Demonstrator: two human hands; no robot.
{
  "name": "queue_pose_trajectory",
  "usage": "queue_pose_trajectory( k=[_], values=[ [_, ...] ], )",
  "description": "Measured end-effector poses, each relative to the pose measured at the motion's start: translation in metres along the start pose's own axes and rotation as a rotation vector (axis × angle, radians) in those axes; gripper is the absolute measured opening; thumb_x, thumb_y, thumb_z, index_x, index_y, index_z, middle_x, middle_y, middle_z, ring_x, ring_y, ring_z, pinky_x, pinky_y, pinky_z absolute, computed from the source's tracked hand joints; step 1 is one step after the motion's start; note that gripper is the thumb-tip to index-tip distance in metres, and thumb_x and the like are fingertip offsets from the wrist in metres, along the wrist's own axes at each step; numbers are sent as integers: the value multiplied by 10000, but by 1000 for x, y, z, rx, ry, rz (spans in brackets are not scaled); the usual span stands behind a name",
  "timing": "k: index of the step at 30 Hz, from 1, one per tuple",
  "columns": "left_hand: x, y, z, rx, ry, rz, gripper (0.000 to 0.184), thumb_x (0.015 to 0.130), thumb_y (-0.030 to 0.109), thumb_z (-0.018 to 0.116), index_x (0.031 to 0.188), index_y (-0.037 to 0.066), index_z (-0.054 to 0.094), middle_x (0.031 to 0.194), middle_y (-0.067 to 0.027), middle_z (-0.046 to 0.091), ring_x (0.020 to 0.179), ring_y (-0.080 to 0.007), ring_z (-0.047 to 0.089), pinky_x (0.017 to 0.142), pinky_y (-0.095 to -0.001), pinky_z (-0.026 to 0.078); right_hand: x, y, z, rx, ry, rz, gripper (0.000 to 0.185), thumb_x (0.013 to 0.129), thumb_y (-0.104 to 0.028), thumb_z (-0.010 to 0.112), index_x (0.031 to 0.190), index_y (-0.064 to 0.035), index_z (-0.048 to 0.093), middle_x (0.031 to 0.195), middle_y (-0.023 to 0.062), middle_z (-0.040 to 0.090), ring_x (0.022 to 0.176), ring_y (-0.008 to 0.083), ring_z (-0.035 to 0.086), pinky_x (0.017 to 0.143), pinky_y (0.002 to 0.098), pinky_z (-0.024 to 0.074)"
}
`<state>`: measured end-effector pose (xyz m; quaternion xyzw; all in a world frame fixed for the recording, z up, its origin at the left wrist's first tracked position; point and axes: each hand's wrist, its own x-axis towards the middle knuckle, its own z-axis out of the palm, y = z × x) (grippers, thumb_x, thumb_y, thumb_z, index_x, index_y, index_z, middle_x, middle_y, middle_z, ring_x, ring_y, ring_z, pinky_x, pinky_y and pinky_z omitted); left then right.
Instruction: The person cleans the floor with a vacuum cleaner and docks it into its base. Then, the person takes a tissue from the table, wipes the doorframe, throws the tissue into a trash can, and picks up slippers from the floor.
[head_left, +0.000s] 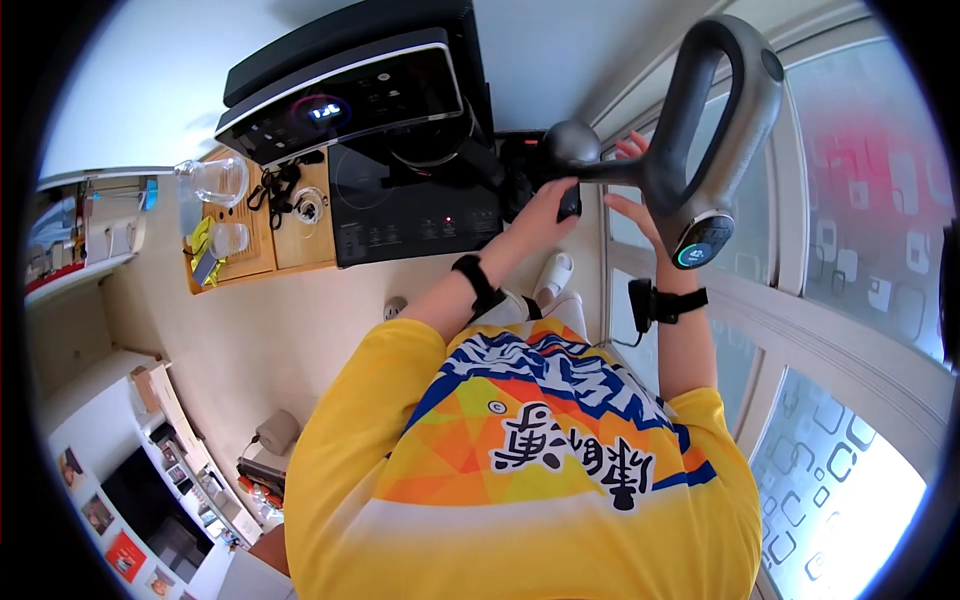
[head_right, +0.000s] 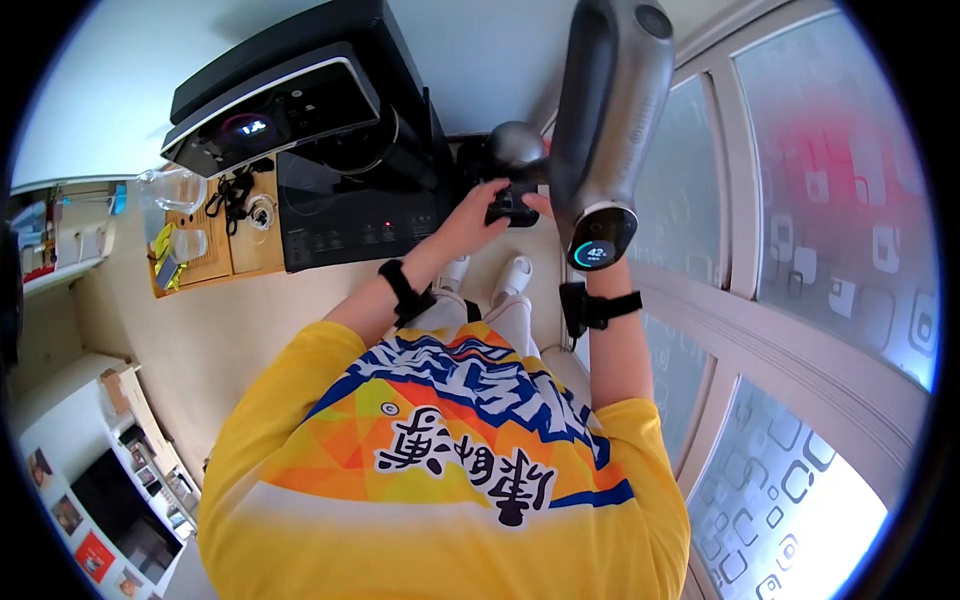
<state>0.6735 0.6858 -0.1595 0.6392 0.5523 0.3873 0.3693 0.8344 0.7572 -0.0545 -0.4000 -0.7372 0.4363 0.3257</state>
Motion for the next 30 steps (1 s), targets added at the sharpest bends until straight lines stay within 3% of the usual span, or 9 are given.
queue_pose_trajectory(
  k=[5,6,7,9,11,17,20,24,30],
  values=[
    [-74,-24,-30,-33,-465,-405,332,766,175,535,1058,26,485,983,-152,567,919,-284,546,791,-325,431,-79,113,24,-58,-29,448,417,703,-90,622,1081,-6,469,939,81,534,901,174,509,781,305,431],
    [-94,-29,-33,26,-487,-403,303,759,196,533,1014,32,510,934,-155,578,892,-289,551,782,-338,432,-96,121,23,-33,-197,573,284,732,-114,588,998,-26,538,826,63,563,787,138,534,681,271,448],
    [-113,-39,-36,89,-500,-406,281,753,217,531,969,38,534,884,-158,588,865,-294,555,774,-351,434,-133,203,36,-12,-263,630,234,744,-149,575,955,-50,567,709,43,579,675,110,550,595,242,449],
    [-154,-59,-37,219,-590,-562,336,734,268,540,998,60,547,936,-154,586,881,-291,554,764,-355,435,-139,158,37,17,-551,851,202,727,-120,579,898,-13,582,639,64,590,608,166,599,595,289,474],
    [-187,-63,-40,239,-631,-719,388,715,300,556,1033,78,547,983,-148,577,920,-282,541,787,-351,423,-146,157,46,35,-747,997,202,718,-118,575,899,-26,585,630,69,592,542,153,588,563,293,474],
    [-291,-69,-32,162,-441,-1033,480,673,337,600,1077,87,532,981,-131,582,933,-262,533,805,-330,403,-153,169,75,-229,-1019,666,279,633,-56,539,906,-44,595,689,119,603,609,179,596,590,280,472],
    [-315,-59,-44,20,-347,-1141,508,658,320,623,1102,96,519,1012,-138,565,971,-252,510,832,-311,383,-137,143,91,-150,-1080,605,291,682,-85,550,970,-40,559,718,75,590,648,152,579,576,250,457],
    [-343,-47,-73,-145,-217,-1282,515,653,362,625,1094,113,531,1010,-102,577,907,-225,557,776,-325,424,-115,107,141,-4,-1099,721,285,700,-82,538,982,-48,550,764,50,589,684,136,567,603,229,441],
    [-397,-65,-138,-140,-179,-1241,462,656,186,567,1109,112,517,942,-100,601,777,-228,597,655,-322,468,-82,19,263,72,-1167,639,262,720,-91,504,974,-41,544,762,58,575,683,137,558,613,242,446]
  ],
)
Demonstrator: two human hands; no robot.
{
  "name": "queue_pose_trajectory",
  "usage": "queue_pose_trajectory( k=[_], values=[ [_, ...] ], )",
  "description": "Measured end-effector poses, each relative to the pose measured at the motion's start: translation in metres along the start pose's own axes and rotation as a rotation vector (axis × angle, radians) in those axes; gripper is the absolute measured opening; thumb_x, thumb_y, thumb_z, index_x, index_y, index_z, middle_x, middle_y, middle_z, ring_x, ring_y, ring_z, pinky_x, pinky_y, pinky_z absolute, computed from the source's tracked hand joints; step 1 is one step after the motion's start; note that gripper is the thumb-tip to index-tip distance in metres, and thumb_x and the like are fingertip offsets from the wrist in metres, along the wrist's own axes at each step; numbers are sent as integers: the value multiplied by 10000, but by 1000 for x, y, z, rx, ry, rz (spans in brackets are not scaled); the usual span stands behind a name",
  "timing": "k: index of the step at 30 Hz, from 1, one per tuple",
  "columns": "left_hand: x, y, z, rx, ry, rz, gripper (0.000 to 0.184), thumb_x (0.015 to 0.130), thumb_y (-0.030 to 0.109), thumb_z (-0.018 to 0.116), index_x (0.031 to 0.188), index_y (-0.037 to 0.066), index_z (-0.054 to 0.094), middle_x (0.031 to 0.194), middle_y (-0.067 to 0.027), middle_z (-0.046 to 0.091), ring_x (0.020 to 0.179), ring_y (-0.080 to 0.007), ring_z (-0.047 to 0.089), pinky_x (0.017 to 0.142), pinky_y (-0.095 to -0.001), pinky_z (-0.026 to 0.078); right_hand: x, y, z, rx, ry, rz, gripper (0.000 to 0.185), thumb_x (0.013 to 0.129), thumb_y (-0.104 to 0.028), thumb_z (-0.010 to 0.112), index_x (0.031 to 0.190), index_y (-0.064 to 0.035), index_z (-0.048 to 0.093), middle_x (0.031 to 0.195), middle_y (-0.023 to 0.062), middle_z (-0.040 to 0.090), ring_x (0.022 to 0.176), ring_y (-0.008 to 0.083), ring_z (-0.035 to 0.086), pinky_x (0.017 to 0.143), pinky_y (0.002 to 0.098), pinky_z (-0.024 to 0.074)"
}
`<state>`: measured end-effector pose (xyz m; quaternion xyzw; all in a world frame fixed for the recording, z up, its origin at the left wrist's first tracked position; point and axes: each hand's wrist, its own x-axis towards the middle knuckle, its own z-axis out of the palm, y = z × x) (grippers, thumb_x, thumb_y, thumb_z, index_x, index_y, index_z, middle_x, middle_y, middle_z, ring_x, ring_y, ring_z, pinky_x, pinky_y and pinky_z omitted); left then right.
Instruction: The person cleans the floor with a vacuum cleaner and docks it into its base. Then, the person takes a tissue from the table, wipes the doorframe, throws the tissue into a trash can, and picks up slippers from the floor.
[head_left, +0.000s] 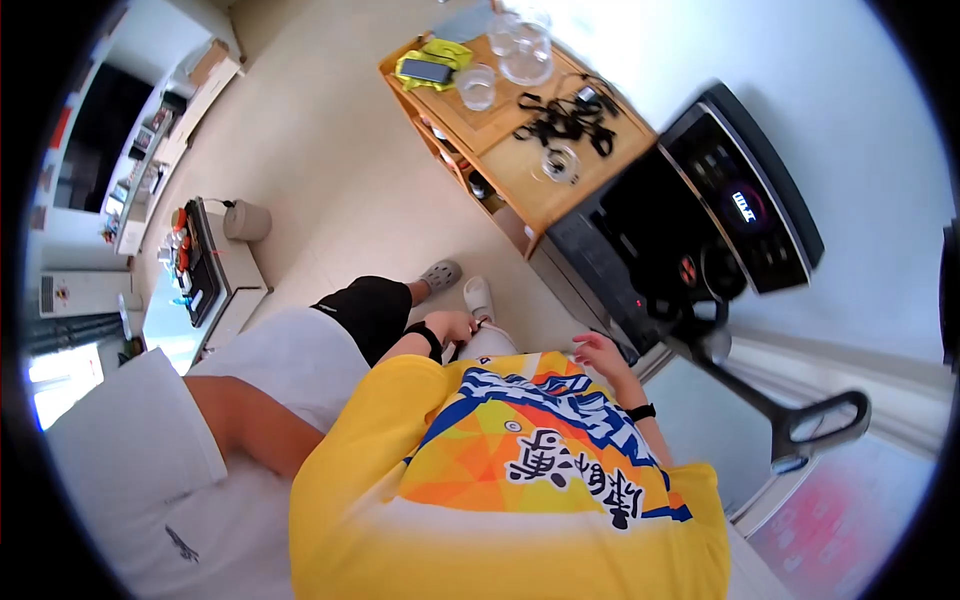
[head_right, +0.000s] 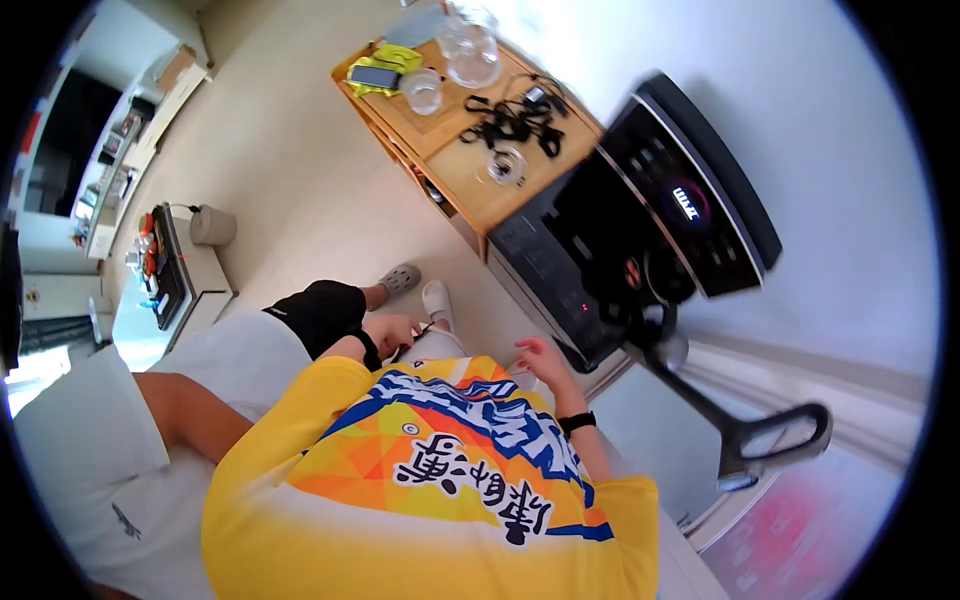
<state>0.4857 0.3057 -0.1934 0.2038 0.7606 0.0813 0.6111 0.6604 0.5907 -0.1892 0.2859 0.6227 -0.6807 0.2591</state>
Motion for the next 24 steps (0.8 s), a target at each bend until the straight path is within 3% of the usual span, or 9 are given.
queue_pose_trajectory(
  k=[1,4,7,9,10,13,16,19,24],
  values=[
    [47,-51,6,32,30,32,475,644,116,528,1120,127,513,951,-99,603,782,-236,596,639,-337,473,20,-17,11,-56,-11,33,255,724,-79,489,970,-42,544,756,61,573,706,140,558,617,245,448],
    [30,-91,-33,-81,82,-38,480,652,68,480,1126,136,509,966,-121,596,799,-271,597,645,-356,478,79,-66,56,-133,-36,-14,245,725,-84,499,961,-38,551,760,57,584,663,135,566,609,247,456],
    [2,-129,-74,-191,241,-71,480,653,36,486,1127,105,494,1048,-147,556,949,-279,547,753,-349,446,135,-118,103,-146,-189,33,230,729,-90,511,946,-28,557,741,53,587,644,133,572,602,252,461],
    [-2,-170,-87,-307,371,-67,453,652,37,506,1103,76,498,1068,-151,542,1027,-282,499,822,-349,409,166,-157,134,-325,-254,-26,217,740,-70,503,948,-19,539,744,56,577,658,123,562,610,240,456],
    [19,-205,-82,-407,424,27,443,653,42,510,1094,66,491,1043,-176,545,1004,-306,505,819,-351,412,179,-173,150,-403,-281,-55,211,745,-60,499,949,-14,530,746,57,572,665,118,556,614,235,453],
    [-32,-225,-122,-571,543,-69,512,640,58,525,1141,55,422,997,-225,547,956,-322,523,795,-359,419,223,-218,188,-427,-339,-73,203,744,-63,507,937,-5,528,751,65,578,657,120,557,610,234,457],
    [-41,-268,-138,-743,731,-124,518,636,96,562,1134,61,425,848,-166,586,799,-294,566,694,-359,453,258,-259,220,-462,-364,-75,195,757,-67,514,943,-9,529,737,60,578,645,117,555,592,227,450],
    [-39,-308,-146,-928,903,-145,545,630,114,582,1146,65,413,780,-149,588,760,-286,572,665,-359,461,292,-299,246,-469,-386,-24,190,764,-78,515,939,-8,530,734,53,576,629,108,544,556,221,432],
    [-76,-372,-175,-776,912,-207,534,674,166,596,1159,92,386,734,-122,596,687,-284,582,619,-376,475,377,-355,305,-590,-422,-28,162,732,-94,524,861,0,550,690,48,582,571,114,541,525,237,433]
  ],
)
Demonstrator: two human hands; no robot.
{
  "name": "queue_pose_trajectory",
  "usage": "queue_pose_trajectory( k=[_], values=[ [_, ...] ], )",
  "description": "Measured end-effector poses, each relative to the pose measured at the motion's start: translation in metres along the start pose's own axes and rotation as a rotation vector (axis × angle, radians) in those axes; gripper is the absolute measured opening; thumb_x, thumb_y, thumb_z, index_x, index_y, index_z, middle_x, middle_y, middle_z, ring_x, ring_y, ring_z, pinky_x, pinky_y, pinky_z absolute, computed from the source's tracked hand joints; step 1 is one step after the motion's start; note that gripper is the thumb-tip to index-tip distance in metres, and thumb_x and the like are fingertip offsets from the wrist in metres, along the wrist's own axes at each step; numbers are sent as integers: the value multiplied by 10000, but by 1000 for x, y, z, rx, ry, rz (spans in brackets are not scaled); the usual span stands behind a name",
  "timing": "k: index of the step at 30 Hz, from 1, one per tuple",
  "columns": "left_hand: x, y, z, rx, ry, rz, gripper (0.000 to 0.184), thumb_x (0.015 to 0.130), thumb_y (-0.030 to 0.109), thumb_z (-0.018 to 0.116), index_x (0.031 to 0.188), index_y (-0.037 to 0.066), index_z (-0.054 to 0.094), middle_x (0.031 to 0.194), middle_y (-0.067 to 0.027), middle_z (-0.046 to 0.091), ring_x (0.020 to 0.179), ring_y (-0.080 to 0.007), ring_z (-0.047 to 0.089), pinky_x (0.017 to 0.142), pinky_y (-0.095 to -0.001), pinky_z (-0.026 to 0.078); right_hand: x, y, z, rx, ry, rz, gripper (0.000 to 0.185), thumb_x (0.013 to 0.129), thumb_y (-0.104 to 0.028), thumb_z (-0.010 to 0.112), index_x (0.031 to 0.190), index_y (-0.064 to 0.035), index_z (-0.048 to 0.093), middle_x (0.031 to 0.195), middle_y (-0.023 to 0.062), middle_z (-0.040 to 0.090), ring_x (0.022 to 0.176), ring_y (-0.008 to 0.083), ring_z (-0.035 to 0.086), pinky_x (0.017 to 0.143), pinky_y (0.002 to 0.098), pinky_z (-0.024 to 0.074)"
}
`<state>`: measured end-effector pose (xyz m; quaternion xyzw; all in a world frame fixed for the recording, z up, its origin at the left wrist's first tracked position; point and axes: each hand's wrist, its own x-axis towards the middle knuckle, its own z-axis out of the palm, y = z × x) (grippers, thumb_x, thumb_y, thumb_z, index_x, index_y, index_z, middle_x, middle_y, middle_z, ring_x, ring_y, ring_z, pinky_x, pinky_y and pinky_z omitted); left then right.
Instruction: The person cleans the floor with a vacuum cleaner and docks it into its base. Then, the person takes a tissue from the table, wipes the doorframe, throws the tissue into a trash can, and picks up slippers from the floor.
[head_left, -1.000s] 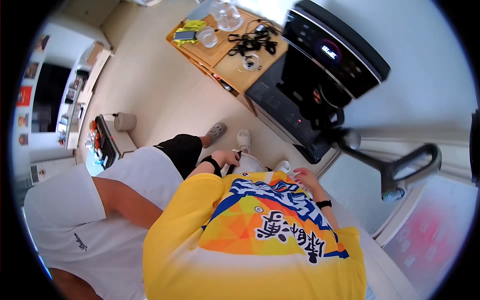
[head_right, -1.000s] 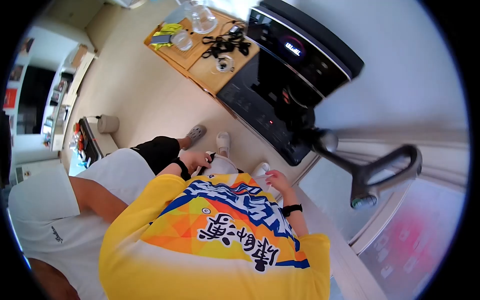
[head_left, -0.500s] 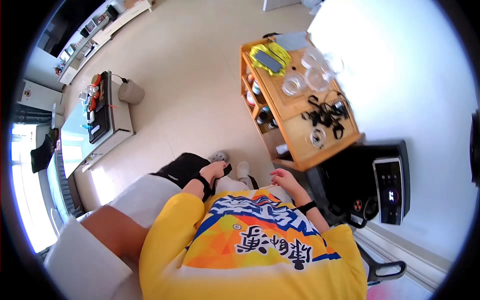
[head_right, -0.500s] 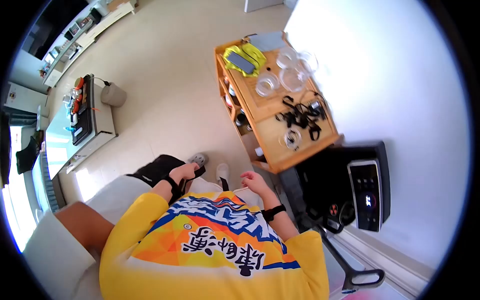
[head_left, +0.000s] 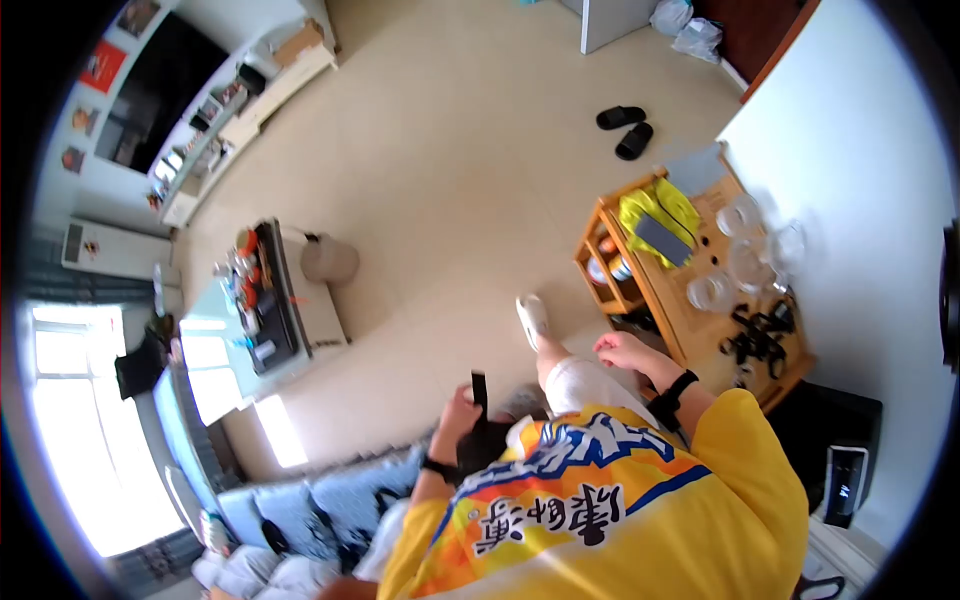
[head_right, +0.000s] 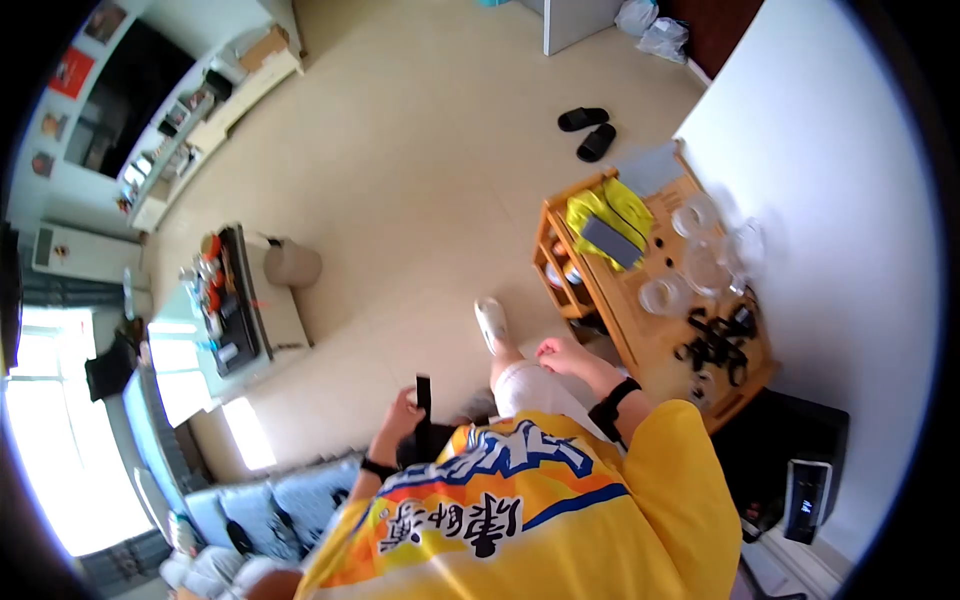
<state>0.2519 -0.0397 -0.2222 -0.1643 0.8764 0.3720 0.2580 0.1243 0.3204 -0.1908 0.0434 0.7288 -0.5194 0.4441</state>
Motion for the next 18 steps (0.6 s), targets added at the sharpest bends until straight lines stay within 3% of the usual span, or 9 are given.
queue_pose_trajectory(
  k=[2,3,4,6,7,9,12,15,18],
  values=[
    [27,-48,-25,80,-6,35,520,688,188,614,1146,68,398,681,-101,591,662,-258,586,621,-360,481,59,-15,3,45,-20,17,137,732,-95,514,834,-11,550,636,45,574,524,113,541,488,249,431],
    [34,-58,-39,-131,37,-21,495,699,183,626,1130,45,426,687,-97,599,653,-231,587,626,-333,480,92,-27,1,85,-23,39,129,731,-106,516,816,-16,554,624,47,572,515,119,539,478,256,429],
    [34,-50,-62,-84,69,-136,476,700,175,639,1114,34,453,683,-100,607,636,-216,585,616,-311,477,120,-33,12,129,-43,81,124,730,-118,518,797,-21,558,611,50,570,507,125,538,469,263,428],
    [40,-54,-88,-124,113,-166,446,691,173,646,1077,20,485,682,-114,614,643,-223,594,606,-315,478,176,-53,34,-62,-37,51,137,727,-155,525,765,-30,568,604,74,573,498,141,538,460,290,431],
    [43,-39,-108,-47,90,-168,407,675,196,651,1018,15,528,706,-125,621,672,-241,606,604,-331,479,183,-97,38,-298,-30,-34,162,717,-184,534,772,-39,582,631,104,589,545,192,567,513,323,452],
    [57,-71,-119,-1,128,-219,351,664,214,628,960,38,561,731,-130,621,700,-261,606,626,-343,481,217,-134,53,-396,-3,-367,164,698,-183,539,788,-55,591,674,117,603,619,233,587,578,337,464],
    [78,-83,-146,-93,143,-349,319,638,206,603,913,47,573,744,-132,621,715,-264,603,654,-347,480,230,-215,68,-431,-59,-351,154,680,-177,543,769,-67,602,706,115,612,677,260,589,621,340,465],
    [117,-135,-166,-49,21,-373,334,632,218,604,900,21,575,759,-142,619,727,-274,600,671,-354,476,253,-236,79,-404,41,-336,123,667,-160,536,713,-69,604,675,122,603,653,258,589,605,347,463],
    [159,-158,-209,1,-17,-345,337,634,209,593,911,16,583,760,-151,619,743,-272,601,675,-353,477,277,-225,79,-574,75,-65,125,659,-145,521,691,-59,606,651,134,598,630,262,586,588,349,459]
  ],
)
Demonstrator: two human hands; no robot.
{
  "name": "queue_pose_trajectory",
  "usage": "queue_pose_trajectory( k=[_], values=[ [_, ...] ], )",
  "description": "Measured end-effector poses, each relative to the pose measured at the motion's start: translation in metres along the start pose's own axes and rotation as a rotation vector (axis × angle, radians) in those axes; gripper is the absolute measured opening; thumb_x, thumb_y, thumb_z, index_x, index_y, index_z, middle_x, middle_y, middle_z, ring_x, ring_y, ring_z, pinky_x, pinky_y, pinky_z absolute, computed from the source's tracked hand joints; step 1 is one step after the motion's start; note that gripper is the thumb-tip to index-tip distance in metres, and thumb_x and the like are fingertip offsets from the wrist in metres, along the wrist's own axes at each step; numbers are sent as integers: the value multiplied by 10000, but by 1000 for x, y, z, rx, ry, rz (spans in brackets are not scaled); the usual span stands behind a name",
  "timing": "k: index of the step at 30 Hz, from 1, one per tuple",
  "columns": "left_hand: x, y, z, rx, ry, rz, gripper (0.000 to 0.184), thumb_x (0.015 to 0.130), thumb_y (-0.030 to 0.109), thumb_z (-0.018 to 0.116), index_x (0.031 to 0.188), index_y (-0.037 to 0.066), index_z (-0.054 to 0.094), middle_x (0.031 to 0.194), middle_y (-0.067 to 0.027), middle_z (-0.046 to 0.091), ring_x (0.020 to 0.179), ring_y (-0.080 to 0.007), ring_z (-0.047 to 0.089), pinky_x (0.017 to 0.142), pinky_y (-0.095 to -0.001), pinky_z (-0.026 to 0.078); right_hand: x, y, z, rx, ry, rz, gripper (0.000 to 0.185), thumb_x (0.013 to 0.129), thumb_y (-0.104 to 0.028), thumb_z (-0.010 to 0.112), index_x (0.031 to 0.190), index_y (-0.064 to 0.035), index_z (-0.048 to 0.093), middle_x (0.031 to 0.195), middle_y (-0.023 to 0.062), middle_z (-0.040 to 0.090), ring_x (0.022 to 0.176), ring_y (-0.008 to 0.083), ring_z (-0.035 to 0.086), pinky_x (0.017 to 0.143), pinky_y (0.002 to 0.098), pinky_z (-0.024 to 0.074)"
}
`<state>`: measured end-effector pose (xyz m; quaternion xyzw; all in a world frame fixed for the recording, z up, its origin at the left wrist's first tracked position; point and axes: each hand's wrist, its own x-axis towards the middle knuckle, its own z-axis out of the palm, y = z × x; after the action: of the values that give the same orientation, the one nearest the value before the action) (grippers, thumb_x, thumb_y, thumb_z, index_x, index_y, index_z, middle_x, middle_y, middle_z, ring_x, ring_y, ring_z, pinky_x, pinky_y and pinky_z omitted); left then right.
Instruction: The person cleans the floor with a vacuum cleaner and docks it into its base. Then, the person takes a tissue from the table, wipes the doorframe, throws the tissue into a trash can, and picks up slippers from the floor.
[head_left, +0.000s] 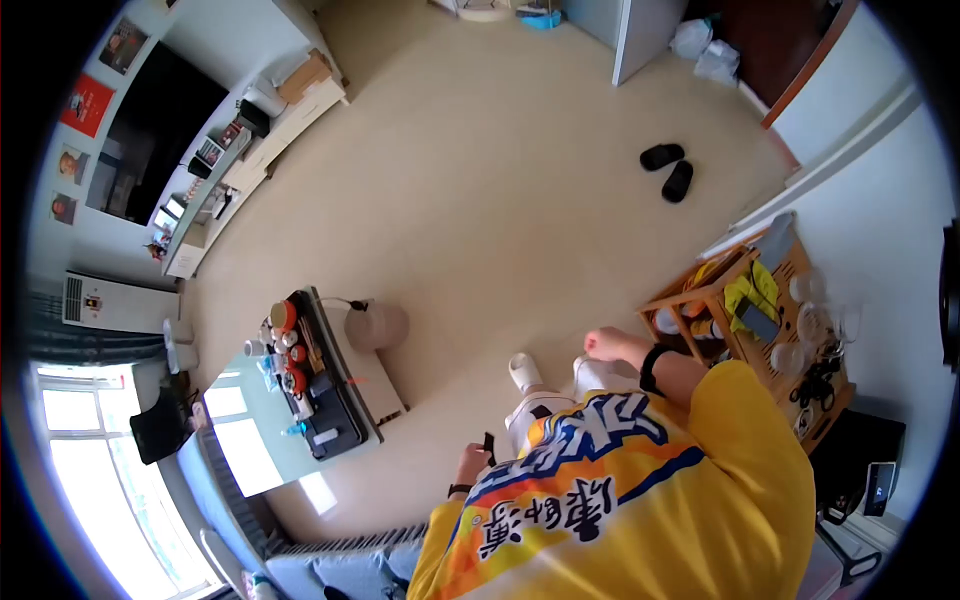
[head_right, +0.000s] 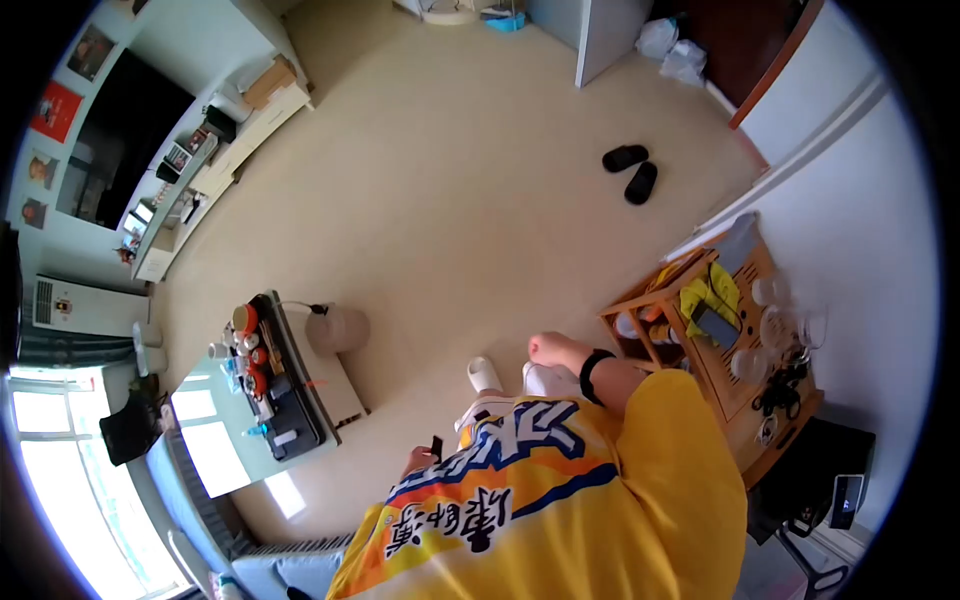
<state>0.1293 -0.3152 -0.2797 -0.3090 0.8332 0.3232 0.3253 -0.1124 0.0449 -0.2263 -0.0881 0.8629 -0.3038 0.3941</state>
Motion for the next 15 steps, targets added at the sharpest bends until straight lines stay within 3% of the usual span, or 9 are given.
queue_pose_trajectory(
  k=[2,5,8,10,12,13,15],
  values=[
    [61,-32,-14,4,-151,89,355,611,148,585,937,8,584,760,-161,622,723,-244,608,643,-329,481,-2,15,0,-201,26,34,156,648,-131,504,714,-43,615,629,151,588,597,254,581,556,340,452],
    [92,-5,-60,-78,-32,5,340,618,161,587,924,12,592,768,-154,623,717,-235,607,647,-322,481,-11,17,-18,-109,-258,229,197,652,-137,502,766,-26,618,658,144,600,600,233,588,551,321,456],
    [121,16,-94,34,41,65,325,628,179,578,911,22,603,768,-149,621,715,-245,603,655,-328,477,-15,-4,-36,46,-197,367,214,661,-148,503,788,-17,616,673,130,607,607,215,594,557,309,464],
    [133,48,-111,-73,-101,-22,317,641,175,566,910,11,600,747,-139,618,673,-226,604,597,-311,481,-10,0,-46,65,-197,376,219,669,-159,505,800,-26,621,698,114,619,619,210,598,572,302,469],
    [124,96,-128,-88,-129,35,296,663,164,543,891,-21,585,663,-84,569,530,-179,542,459,-297,431,0,10,-54,82,-175,376,220,664,-159,506,796,-30,626,692,116,618,616,214,597,569,303,467],
    [143,105,-129,31,-234,27,271,663,176,550,867,3,596,695,-99,589,568,-203,564,513,-323,449,6,17,-57,101,-166,369,223,643,-165,519,790,-42,635,685,117,618,612,220,596,566,308,464],
    [169,132,-129,194,-172,188,268,651,157,552,870,7,593,686,-116,603,616,-227,586,560,-326,466,37,54,-52,-15,-93,258,244,647,-177,507,823,-64,633,685,100,612,589,200,575,512,305,443]
  ],
)
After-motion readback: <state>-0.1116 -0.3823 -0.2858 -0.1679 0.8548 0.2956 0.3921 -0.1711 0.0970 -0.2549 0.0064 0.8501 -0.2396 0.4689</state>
